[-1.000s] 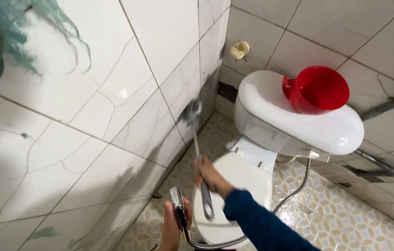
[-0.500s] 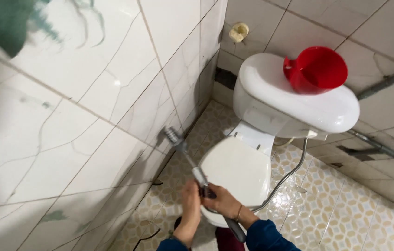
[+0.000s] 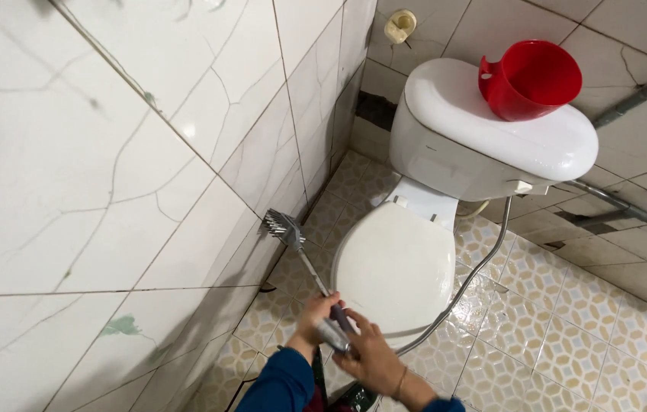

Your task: Scrubbing and rinsing bathroom floor and wall tiles using a brush and a handheld sprayer.

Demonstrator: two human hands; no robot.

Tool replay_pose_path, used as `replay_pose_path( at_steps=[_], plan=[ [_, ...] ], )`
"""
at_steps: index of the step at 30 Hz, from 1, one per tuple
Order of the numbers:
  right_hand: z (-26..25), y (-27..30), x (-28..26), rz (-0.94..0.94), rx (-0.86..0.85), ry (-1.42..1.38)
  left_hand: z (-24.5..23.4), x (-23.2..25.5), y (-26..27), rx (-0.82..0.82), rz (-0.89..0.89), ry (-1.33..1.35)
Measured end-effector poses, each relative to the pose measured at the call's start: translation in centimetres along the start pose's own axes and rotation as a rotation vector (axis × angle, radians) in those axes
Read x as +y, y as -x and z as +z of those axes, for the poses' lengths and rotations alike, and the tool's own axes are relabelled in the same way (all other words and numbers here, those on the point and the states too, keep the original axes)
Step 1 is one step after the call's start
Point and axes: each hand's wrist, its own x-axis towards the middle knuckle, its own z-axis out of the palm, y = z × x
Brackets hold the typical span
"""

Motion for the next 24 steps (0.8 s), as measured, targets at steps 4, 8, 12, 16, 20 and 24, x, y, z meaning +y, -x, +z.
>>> replay_pose_path(
  at_steps=[4, 8, 12, 16, 20, 24],
  plan=[
    [3.1, 2.1, 4.1, -0.190, 0.144, -0.143, -2.2, -5.8, -11.2, 0.016, -0.127, 0.116],
    [2.0, 3.9, 2.5, 0.224, 0.219, -0.388, -4.4, -7.7, -14.0, 0.199, -0.281, 0.300],
    [1.9, 3.3, 4.8, 0.391, 0.409, -0.609, -10.3, -8.5, -16.2, 0.155, -0.154, -0.117],
    [0.2, 0.7, 4.1, 0.480, 0.418, -0.591, -11.2, -5.6, -12.6, 0.265, -0.284, -0.162],
    [-0.9, -3.7, 3.8, 0.418, 0.396, -0.926, -12.7, -5.0, -15.8, 0.240, -0.203, -0.213],
    [-1.2, -7.8, 3.9, 0.309, 0.491, -0.865, -12.6, -0.9, -12.9, 0.159, -0.309, -0.480]
  ],
)
